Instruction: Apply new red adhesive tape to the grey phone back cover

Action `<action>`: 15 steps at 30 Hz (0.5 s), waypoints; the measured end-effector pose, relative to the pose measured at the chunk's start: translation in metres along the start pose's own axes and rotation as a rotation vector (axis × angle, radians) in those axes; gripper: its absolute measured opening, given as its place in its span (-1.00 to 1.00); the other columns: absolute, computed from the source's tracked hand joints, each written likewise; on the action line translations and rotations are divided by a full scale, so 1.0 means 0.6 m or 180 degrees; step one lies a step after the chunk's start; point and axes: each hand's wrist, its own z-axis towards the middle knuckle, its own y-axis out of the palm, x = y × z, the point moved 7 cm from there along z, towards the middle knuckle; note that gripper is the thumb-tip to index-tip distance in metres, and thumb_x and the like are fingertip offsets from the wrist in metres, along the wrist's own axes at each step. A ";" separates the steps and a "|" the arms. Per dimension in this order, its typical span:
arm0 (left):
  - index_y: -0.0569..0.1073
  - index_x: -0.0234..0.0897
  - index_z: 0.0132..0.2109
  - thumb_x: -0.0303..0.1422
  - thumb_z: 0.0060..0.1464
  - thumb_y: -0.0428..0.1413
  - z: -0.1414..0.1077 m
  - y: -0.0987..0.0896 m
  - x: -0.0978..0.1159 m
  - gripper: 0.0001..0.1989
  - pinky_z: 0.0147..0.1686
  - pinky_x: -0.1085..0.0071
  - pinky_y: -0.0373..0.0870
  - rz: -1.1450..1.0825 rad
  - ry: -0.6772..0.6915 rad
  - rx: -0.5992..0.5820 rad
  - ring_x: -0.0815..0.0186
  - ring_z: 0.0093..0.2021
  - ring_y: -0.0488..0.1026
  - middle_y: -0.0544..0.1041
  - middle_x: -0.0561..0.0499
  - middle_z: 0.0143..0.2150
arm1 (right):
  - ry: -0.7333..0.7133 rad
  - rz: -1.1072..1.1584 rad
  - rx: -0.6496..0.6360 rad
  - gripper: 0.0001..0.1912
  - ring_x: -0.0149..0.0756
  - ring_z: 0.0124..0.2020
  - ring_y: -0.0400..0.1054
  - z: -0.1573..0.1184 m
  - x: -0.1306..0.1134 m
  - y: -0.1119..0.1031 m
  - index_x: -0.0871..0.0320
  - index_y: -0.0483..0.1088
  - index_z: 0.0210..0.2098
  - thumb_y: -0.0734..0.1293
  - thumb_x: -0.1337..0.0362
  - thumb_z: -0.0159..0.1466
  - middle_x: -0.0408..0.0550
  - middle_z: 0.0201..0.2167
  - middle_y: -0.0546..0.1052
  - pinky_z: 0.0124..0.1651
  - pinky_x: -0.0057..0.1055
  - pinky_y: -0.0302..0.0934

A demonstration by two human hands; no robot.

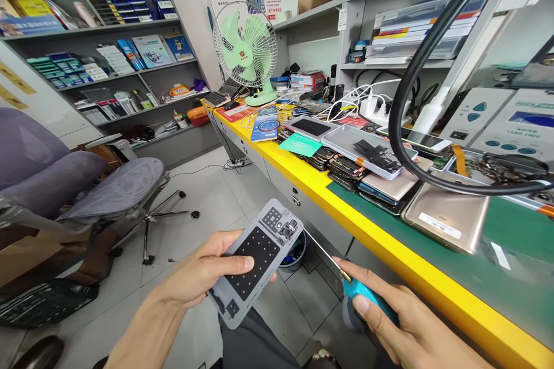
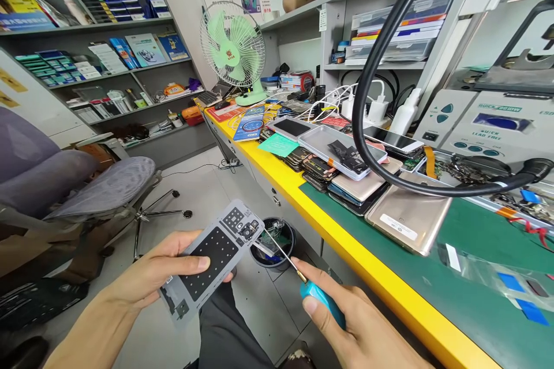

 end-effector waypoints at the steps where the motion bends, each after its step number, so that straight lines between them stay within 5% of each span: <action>1: 0.63 -0.35 -0.04 -0.19 0.17 0.30 0.000 0.001 0.000 -0.67 -0.30 0.49 0.49 0.0005 0.0003 -0.0008 0.26 -0.25 0.61 0.72 -0.20 -0.12 | -0.0016 0.0083 0.0049 -0.34 0.11 0.39 0.26 0.001 0.001 -0.001 -0.32 0.18 0.47 0.14 -0.27 0.44 -0.21 0.43 0.35 0.45 0.09 0.08; 3: 0.63 -0.35 -0.04 -0.19 0.17 0.30 -0.001 0.002 0.001 -0.67 -0.29 0.48 0.48 -0.0002 0.0010 -0.0014 0.25 -0.23 0.62 0.72 -0.20 -0.11 | -0.0036 0.0363 0.0244 -0.33 0.12 0.26 0.41 0.003 0.005 -0.005 -0.26 0.27 0.43 0.22 -0.26 0.40 -0.08 0.31 0.49 0.33 0.01 0.29; 5: 0.63 -0.35 -0.04 -0.18 0.18 0.29 -0.002 0.003 0.003 -0.67 -0.27 0.46 0.49 0.0031 0.0038 -0.0027 0.22 -0.20 0.62 0.72 -0.21 -0.11 | -0.0014 0.0853 0.0459 -0.27 0.09 -0.02 0.57 0.006 0.008 -0.006 -0.17 0.31 0.43 0.30 -0.26 0.35 0.06 0.04 0.63 -0.01 -0.11 0.54; 8: 0.62 -0.36 -0.01 -0.17 0.20 0.28 -0.005 0.004 0.002 -0.64 -0.24 0.45 0.49 0.0118 0.0053 -0.0047 0.21 -0.18 0.61 0.71 -0.21 -0.11 | 0.0074 0.1807 0.0687 -0.19 -0.20 -0.51 0.44 0.014 0.007 -0.001 -0.12 0.22 0.47 0.30 -0.28 0.35 -0.08 -0.36 0.53 -0.51 -0.29 0.43; 15: 0.64 -0.34 -0.04 -0.18 0.21 0.28 -0.019 0.023 -0.010 -0.68 -0.26 0.47 0.50 0.0058 0.0046 -0.0163 0.23 -0.21 0.62 0.72 -0.20 -0.13 | -0.0108 0.2529 0.0660 -0.13 -0.44 -0.71 0.18 0.038 -0.050 0.020 0.13 0.17 0.42 0.46 -0.14 0.31 -0.37 -0.68 0.33 -0.55 -0.42 0.21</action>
